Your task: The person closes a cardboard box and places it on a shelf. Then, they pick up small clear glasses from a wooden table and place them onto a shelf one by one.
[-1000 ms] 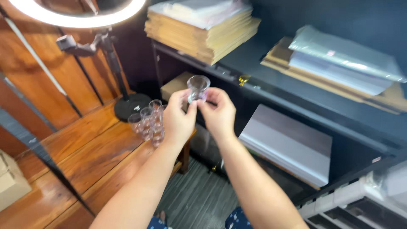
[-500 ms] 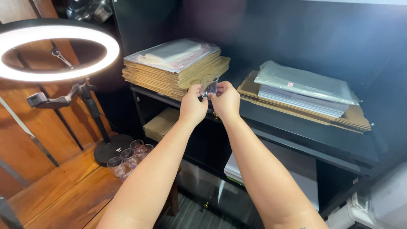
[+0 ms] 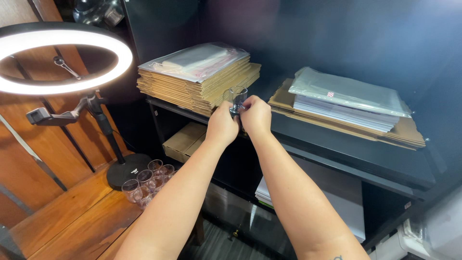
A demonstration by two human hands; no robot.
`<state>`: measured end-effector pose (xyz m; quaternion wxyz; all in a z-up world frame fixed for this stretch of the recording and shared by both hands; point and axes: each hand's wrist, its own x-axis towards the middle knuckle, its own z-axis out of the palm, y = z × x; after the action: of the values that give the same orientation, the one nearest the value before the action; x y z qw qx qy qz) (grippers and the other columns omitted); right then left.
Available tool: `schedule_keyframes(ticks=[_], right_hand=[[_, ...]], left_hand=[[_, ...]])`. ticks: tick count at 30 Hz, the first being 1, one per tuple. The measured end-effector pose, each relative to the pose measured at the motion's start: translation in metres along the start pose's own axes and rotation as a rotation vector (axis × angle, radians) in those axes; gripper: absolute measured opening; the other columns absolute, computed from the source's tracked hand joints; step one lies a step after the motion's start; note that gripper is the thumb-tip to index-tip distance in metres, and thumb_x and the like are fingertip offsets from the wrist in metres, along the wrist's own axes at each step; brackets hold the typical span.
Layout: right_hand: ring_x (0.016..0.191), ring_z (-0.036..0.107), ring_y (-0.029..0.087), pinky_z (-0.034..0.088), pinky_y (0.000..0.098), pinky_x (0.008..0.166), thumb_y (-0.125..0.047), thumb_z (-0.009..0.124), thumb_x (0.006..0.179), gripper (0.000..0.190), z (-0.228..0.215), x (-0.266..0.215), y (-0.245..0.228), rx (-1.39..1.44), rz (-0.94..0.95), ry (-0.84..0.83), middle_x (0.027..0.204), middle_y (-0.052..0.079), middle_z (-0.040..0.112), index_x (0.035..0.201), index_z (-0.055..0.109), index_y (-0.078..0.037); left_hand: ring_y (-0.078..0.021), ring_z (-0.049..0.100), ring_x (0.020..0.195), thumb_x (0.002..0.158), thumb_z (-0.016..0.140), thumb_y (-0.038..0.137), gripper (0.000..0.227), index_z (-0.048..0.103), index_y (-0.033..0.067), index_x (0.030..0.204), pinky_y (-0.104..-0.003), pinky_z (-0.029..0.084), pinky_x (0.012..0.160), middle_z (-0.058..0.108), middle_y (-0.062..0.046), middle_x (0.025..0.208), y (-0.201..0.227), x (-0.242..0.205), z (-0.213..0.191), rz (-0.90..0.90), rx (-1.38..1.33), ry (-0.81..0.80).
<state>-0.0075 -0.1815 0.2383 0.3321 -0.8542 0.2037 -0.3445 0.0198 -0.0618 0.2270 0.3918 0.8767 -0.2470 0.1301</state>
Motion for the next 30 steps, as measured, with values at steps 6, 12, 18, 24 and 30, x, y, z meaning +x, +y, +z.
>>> schedule_keyframes(ticks=[6, 12, 18, 24, 30], right_hand=[[0.106, 0.074, 0.026, 0.063, 0.0372, 0.088, -0.015, 0.078, 0.086, 0.022, 0.002, 0.005, 0.002, -0.038, -0.065, -0.107, 0.1, 0.004, 0.079, 0.105, 0.08, -0.026], [0.12, 0.069, 0.025, 0.058, 0.0404, 0.1, -0.023, 0.076, 0.09, 0.033, 0.021, 0.035, 0.023, -0.114, -0.113, -0.143, 0.118, 0.003, 0.076, 0.121, 0.075, -0.034], [0.127, 0.065, 0.031, 0.055, 0.0449, 0.105, -0.025, 0.071, 0.094, 0.04, 0.011, 0.029, 0.012, -0.131, -0.059, -0.232, 0.126, 0.012, 0.073, 0.134, 0.07, -0.027], [0.124, 0.066, 0.036, 0.056, 0.0474, 0.103, -0.019, 0.07, 0.093, 0.033, 0.012, 0.027, 0.014, -0.072, -0.099, -0.17, 0.12, 0.017, 0.074, 0.126, 0.075, -0.022], [0.108, 0.071, 0.024, 0.057, 0.0426, 0.095, -0.027, 0.072, 0.092, 0.017, -0.01, 0.0, 0.009, 0.171, -0.091, 0.099, 0.095, 0.0, 0.079, 0.107, 0.08, -0.028]], left_hand=[[-0.0345, 0.062, 0.129, 0.098, 0.053, 0.018, 0.035, 0.061, 0.0083, 0.131, -0.045, 0.05, 0.11, 0.066, -0.016, 0.129, -0.003, 0.004, 0.0, 0.098, 0.069, -0.012], [-0.0377, 0.053, 0.139, 0.098, 0.041, 0.012, 0.048, 0.059, 0.0052, 0.142, -0.046, 0.041, 0.12, 0.058, -0.018, 0.145, 0.008, 0.003, 0.0, 0.143, 0.095, -0.051], [-0.0343, 0.06, 0.125, 0.097, 0.047, 0.021, 0.037, 0.069, 0.0056, 0.121, -0.042, 0.044, 0.115, 0.069, -0.015, 0.123, 0.0, 0.011, 0.012, 0.205, 0.104, 0.066], [-0.0312, 0.062, 0.122, 0.095, 0.047, 0.011, 0.034, 0.07, 0.0064, 0.12, -0.041, 0.045, 0.112, 0.071, -0.013, 0.118, -0.003, 0.001, 0.007, 0.322, 0.065, 0.138], [-0.0369, 0.05, 0.141, 0.098, 0.052, 0.014, 0.051, 0.055, 0.0024, 0.148, -0.045, 0.039, 0.119, 0.057, -0.022, 0.146, 0.0, -0.036, -0.022, 0.214, -0.028, 0.079]])
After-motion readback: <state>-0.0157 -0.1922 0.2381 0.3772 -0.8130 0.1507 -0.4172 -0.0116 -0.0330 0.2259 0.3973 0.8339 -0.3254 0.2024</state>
